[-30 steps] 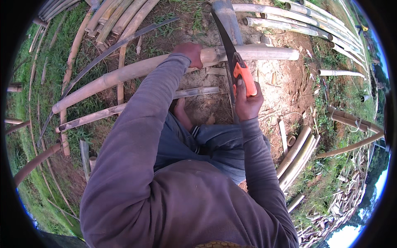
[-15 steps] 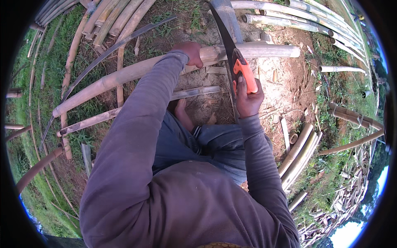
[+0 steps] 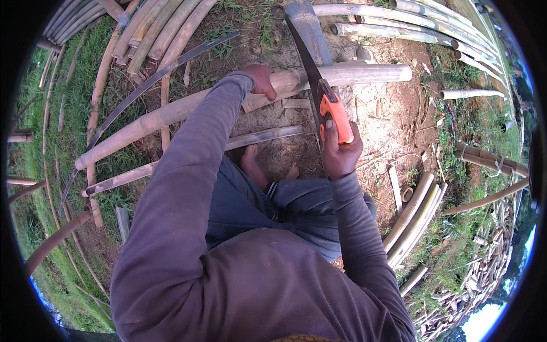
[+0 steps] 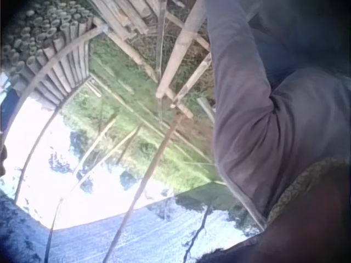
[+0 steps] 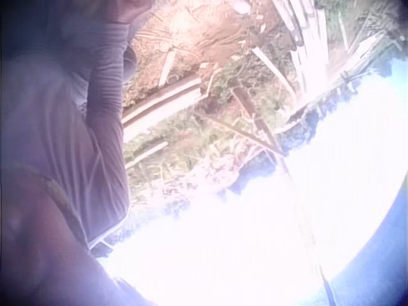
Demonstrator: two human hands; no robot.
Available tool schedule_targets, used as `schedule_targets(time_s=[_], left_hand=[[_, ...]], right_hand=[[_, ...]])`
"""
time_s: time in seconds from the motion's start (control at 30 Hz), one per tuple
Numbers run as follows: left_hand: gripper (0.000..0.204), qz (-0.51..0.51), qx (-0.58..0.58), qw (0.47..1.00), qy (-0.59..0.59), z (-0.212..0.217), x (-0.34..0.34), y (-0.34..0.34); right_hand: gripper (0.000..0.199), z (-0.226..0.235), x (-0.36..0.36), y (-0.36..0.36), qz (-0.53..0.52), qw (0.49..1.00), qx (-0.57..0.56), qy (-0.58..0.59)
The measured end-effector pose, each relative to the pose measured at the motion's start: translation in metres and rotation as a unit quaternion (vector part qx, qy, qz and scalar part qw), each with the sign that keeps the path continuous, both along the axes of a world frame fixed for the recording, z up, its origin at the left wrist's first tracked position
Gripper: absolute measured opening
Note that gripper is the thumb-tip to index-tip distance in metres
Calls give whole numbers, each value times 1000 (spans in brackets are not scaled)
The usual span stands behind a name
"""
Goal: The person sits on the ground and uses a hand saw to cut long bamboo poles into shorter sections. They repeatedly position the bamboo on a wooden support, saw through it, and move the cut pieces aside.
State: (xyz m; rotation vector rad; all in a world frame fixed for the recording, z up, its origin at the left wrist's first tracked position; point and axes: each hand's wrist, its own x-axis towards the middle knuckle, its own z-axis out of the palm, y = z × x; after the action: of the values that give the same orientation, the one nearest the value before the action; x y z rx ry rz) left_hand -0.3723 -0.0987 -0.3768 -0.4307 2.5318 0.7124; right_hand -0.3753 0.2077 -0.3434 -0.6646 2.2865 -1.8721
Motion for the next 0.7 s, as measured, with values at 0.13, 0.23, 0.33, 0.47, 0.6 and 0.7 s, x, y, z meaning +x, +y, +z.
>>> schedule_targets(time_s=[0.13, 0.23, 0.33, 0.47, 0.6, 0.7], left_hand=[[87, 53, -154, 972, 166, -6, 24, 41], [83, 46, -165, 982, 84, -10, 18, 36], [66, 20, -89, 989, 112, -6, 14, 20], [57, 52, -167, 974, 146, -6, 14, 48], [47, 73, -163, 971, 159, -1, 17, 55], [41, 86, -156, 968, 175, -13, 25, 42]], right_hand=[[22, -17, -7, 9, 26, 998, 45, 26], [33, 8, 0, -15, 27, 997, -60, 31], [37, 26, -6, -25, 33, 999, -39, -16], [35, 48, -6, -32, 38, 999, 36, -13], [36, 48, 12, -9, 21, 998, 58, 13], [43, 72, 66, 80, 40, 992, 112, 43]])
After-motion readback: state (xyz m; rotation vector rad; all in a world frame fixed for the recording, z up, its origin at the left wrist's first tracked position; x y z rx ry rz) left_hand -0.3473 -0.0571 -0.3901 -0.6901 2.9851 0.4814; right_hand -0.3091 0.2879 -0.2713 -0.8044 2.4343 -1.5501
